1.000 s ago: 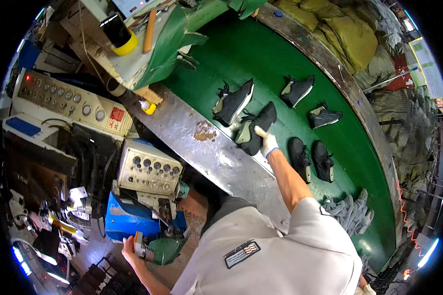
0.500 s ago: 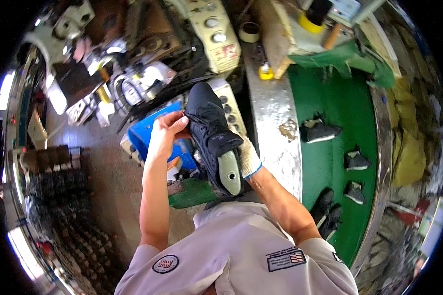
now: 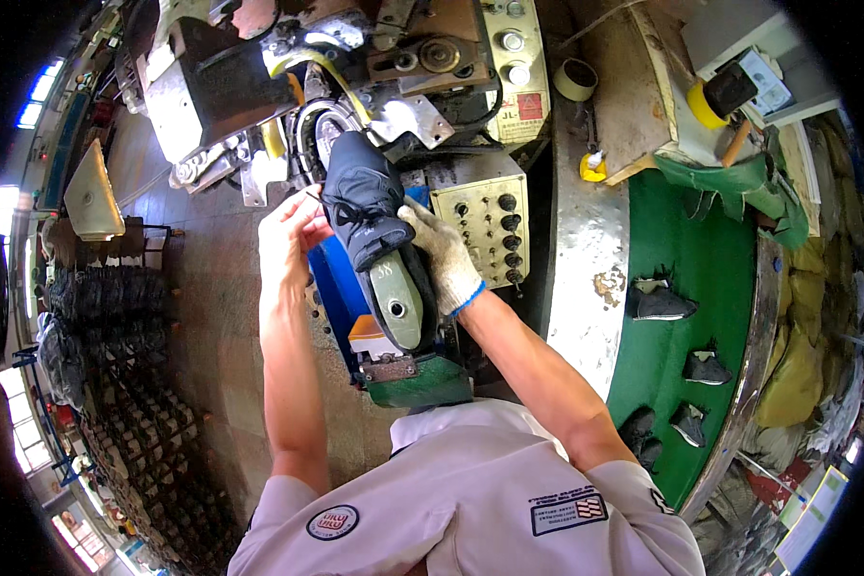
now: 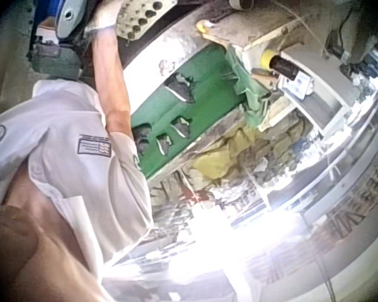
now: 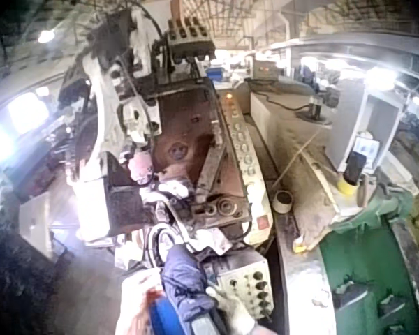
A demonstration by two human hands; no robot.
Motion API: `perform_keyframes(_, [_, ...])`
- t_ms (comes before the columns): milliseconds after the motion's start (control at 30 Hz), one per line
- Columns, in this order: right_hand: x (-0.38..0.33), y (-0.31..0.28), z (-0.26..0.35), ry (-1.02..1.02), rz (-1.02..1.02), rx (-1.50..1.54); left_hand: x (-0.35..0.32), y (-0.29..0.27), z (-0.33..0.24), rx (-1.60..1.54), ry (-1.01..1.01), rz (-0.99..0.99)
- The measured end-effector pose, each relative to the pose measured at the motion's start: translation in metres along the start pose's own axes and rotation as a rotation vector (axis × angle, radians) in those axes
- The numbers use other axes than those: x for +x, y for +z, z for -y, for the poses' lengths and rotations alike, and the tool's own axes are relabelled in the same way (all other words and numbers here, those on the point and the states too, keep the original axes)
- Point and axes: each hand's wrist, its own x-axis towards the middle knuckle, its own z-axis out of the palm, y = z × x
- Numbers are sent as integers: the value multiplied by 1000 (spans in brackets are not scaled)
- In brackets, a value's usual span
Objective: The person operates a toe-lasting machine by positioning a shoe upper and last into the clamp, activating the machine to press the material, and then removing the shoe to place it onto a green conveyor belt.
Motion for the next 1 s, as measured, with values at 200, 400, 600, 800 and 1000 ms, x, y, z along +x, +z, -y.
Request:
perform_keyframes(200, [32, 11, -5, -85, 33, -102, 41, -30, -8, 118, 106, 76])
perform_keyframes(400, [41, 38, -2, -131, 17, -70, 47, -21, -13, 56, 175, -139])
perform_keyframes(600, [55, 62, -4, -272, 13, -116, 21, 9, -15, -227, 260, -247])
perform_keyframes(800, [74, 36, -17, -360, -83, -328, -13, 25, 30, -473, -159, -18])
perform_keyframes(1000, [68, 43, -23, -360, -73, -230, -8, 21, 28, -408, -197, 82])
